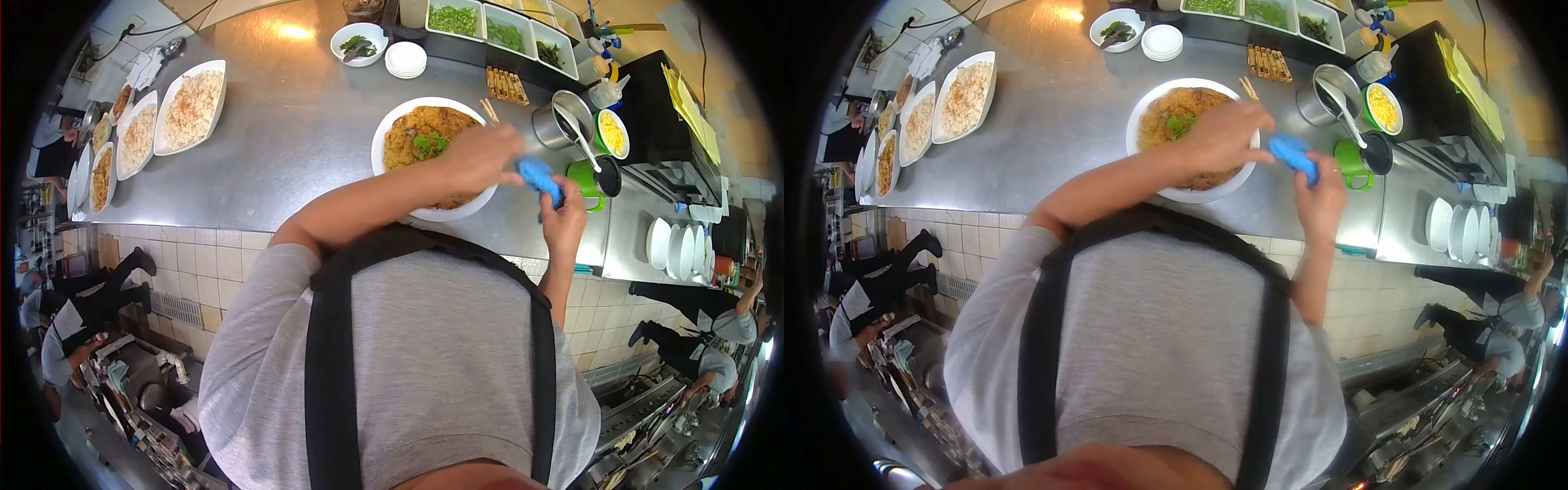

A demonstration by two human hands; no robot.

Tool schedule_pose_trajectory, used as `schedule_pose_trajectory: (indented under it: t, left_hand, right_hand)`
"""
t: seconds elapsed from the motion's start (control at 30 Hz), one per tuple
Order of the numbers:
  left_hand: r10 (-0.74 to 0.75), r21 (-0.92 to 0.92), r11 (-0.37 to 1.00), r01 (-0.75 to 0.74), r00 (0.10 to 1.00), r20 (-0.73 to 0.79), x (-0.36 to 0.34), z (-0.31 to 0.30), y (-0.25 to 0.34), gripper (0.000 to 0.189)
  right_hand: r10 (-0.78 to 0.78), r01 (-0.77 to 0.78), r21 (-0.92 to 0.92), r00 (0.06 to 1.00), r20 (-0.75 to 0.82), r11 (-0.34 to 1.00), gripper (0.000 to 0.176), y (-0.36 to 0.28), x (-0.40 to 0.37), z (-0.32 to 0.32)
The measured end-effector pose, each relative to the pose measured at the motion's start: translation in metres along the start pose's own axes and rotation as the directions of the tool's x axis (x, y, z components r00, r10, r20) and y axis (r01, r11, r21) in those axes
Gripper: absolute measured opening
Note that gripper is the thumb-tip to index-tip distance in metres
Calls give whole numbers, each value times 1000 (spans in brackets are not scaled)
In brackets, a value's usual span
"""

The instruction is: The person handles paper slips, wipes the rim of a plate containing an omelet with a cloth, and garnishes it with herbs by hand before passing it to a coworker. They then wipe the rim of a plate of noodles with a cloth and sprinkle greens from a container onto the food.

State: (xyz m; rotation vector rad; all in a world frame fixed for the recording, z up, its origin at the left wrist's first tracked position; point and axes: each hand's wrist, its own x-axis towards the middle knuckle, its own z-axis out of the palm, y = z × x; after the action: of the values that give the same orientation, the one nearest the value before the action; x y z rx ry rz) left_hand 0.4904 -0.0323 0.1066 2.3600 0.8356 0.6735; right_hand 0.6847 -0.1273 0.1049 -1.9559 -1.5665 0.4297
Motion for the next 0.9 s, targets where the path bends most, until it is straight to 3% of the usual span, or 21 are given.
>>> schedule_pose_trajectory:
  t: [0.07, 0.1, 0.2, 0.23, 0.3, 0.33, 0.37, 0.4, 0.47, 0.53, 0.57, 0.6, 0.63, 0.67, 0.7, 0.73, 0.77, 0.83, 0.9]
  left_hand:
    - [-89, -4, 996, 90, 973, -214, -17, -19, -17, 35]
    - [-125, 17, 991, 136, 949, -291, -27, -28, -30, 37]
    - [-283, 79, 931, 356, 841, -462, -76, -39, -92, 35]
    - [-306, 105, 906, 410, 805, -508, -95, -39, -111, 34]
    - [-611, -141, 781, 608, 699, -372, -128, -42, -123, 33]
    - [-717, -294, 696, 655, 656, -236, -142, -42, -125, 34]
    - [-788, -425, 582, 693, 609, -86, -151, -40, -124, 34]
    - [-779, -421, 595, 685, 620, -94, -158, -35, -119, 34]
    - [-805, -776, 338, 533, 590, 54, -167, -27, -105, 37]
    - [-811, -800, 287, 527, 578, 90, -164, -25, -90, 38]
    - [-819, -822, 227, 522, 559, 129, -163, -25, -84, 40]
    - [-819, -821, 220, 527, 557, 138, -165, -25, -86, 40]
    - [-833, -723, 378, 578, 553, 6, -168, -28, -93, 40]
    - [-820, -591, 513, 623, 558, -123, -172, -31, -100, 40]
    - [-821, -552, 531, 642, 551, -149, -177, -33, -107, 41]
    - [-826, -553, 523, 649, 545, -141, -178, -37, -111, 41]
    - [-807, -500, 559, 661, 572, -145, -178, -43, -112, 41]
    - [-778, -422, 609, 671, 610, -153, -177, -52, -118, 42]
    - [-763, -400, 628, 668, 629, -148, -178, -52, -140, 42]
  right_hand:
    - [-209, 156, -321, 968, -136, 934, 24, -8, 7, -3]
    - [-146, 89, -361, 980, -134, 928, 22, -10, 6, -1]
    - [-133, 118, -266, 990, -38, 957, 23, 23, 12, 18]
    - [-166, 163, -159, 986, -7, 974, 22, 30, 14, 27]
    - [1, -11, 64, 988, 155, 998, 23, 50, 22, 56]
    - [1, -11, 65, 990, 140, 998, 23, 51, 26, 65]
    - [130, -185, 266, 969, 210, 946, 24, 47, 32, 75]
    - [231, -352, 442, 924, 306, 825, 25, 41, 36, 83]
    - [206, -308, 412, 940, 273, 858, 24, 27, 42, 97]
    - [192, -279, 373, 948, 253, 885, 24, 26, 44, 100]
    - [142, -275, 375, 927, 347, 885, 24, 26, 44, 100]
    - [91, -275, 375, 893, 440, 885, 24, 28, 41, 99]
    - [97, -298, 279, 822, 561, 913, 22, 15, 40, 85]
    - [105, -308, 275, 816, 569, 911, 22, 21, 39, 84]
    - [-67, 23, 135, 941, 331, 991, 22, 31, 43, 81]
    - [-303, 314, -89, 946, 115, 945, 22, 39, 44, 78]
    - [-299, 311, -87, 946, 124, 947, 22, 35, 43, 71]
    - [-338, 246, -544, 938, -74, 802, 26, 26, 46, 57]
    - [-378, 317, -465, 925, -43, 827, 27, 56, 50, 75]
